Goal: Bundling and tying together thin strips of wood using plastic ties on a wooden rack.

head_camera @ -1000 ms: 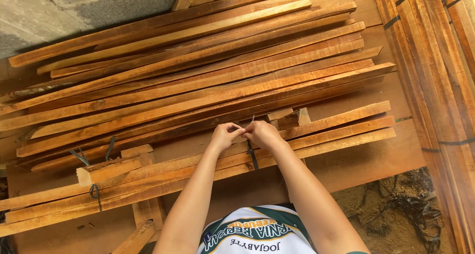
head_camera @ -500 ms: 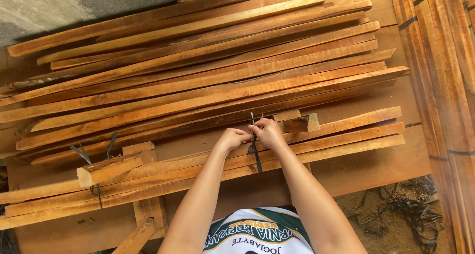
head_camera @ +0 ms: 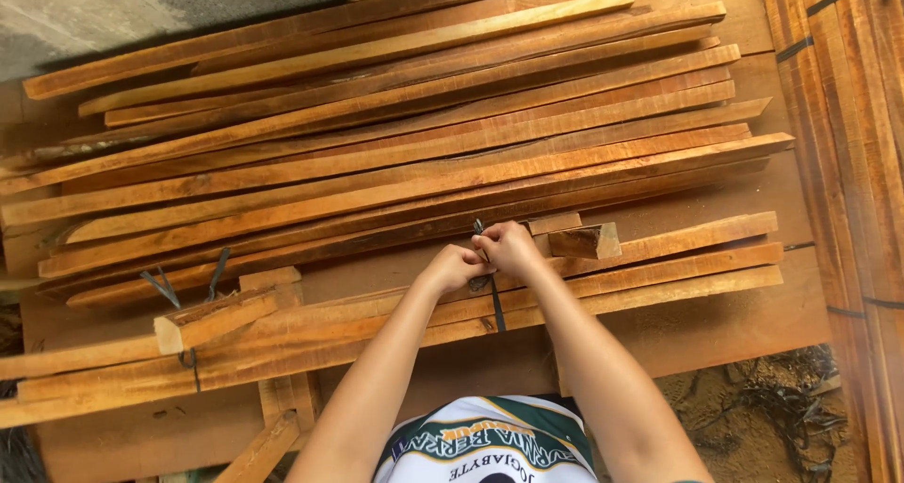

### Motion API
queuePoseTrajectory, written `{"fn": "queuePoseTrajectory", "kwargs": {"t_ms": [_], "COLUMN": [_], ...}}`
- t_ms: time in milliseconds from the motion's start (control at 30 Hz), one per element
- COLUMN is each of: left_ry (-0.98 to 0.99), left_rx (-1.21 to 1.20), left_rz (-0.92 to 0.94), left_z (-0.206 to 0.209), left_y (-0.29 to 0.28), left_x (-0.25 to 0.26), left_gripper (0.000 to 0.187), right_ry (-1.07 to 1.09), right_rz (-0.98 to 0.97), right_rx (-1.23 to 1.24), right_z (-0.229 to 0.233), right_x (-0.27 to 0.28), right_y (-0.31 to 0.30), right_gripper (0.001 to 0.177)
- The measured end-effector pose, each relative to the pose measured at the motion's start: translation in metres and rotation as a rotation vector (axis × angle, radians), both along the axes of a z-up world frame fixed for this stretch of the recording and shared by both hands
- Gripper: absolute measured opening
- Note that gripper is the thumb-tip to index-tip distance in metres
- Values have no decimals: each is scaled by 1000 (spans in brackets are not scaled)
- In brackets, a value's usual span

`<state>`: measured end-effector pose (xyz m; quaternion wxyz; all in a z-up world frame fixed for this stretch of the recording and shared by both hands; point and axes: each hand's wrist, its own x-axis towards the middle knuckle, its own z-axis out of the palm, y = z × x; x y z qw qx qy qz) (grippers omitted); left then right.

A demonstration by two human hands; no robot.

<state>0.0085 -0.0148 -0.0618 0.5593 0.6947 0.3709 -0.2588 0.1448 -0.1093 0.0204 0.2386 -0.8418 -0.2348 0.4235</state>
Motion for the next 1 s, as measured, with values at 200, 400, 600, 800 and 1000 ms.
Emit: {"fn": "queuePoseTrajectory", "kwargs": {"t_ms": [200, 400, 600, 800, 1000], "left_ry": [-73, 237, 407, 308, 26], "left_rx": [110, 502, 486, 673, 1047], "left_rz": [76, -182, -313, -210, -66], "left_z": [87, 65, 72, 99, 88], "left_y": [46, 101, 84, 52, 18], "left_x": [-20, -110, -133, -147, -178], "left_gripper": [37, 62, 80, 66, 41], "right_ry": [-186, -53, -168, -343, -618], "right_rz": [50, 627, 801, 740, 623], "right_rx": [57, -196, -410, -263, -35], "right_z": [93, 103, 87, 98, 67], "right_x": [39, -27, -53, -81, -102], "right_y": [41, 33, 16, -14, -54], "right_gripper": [41, 87, 110, 90, 88]}}
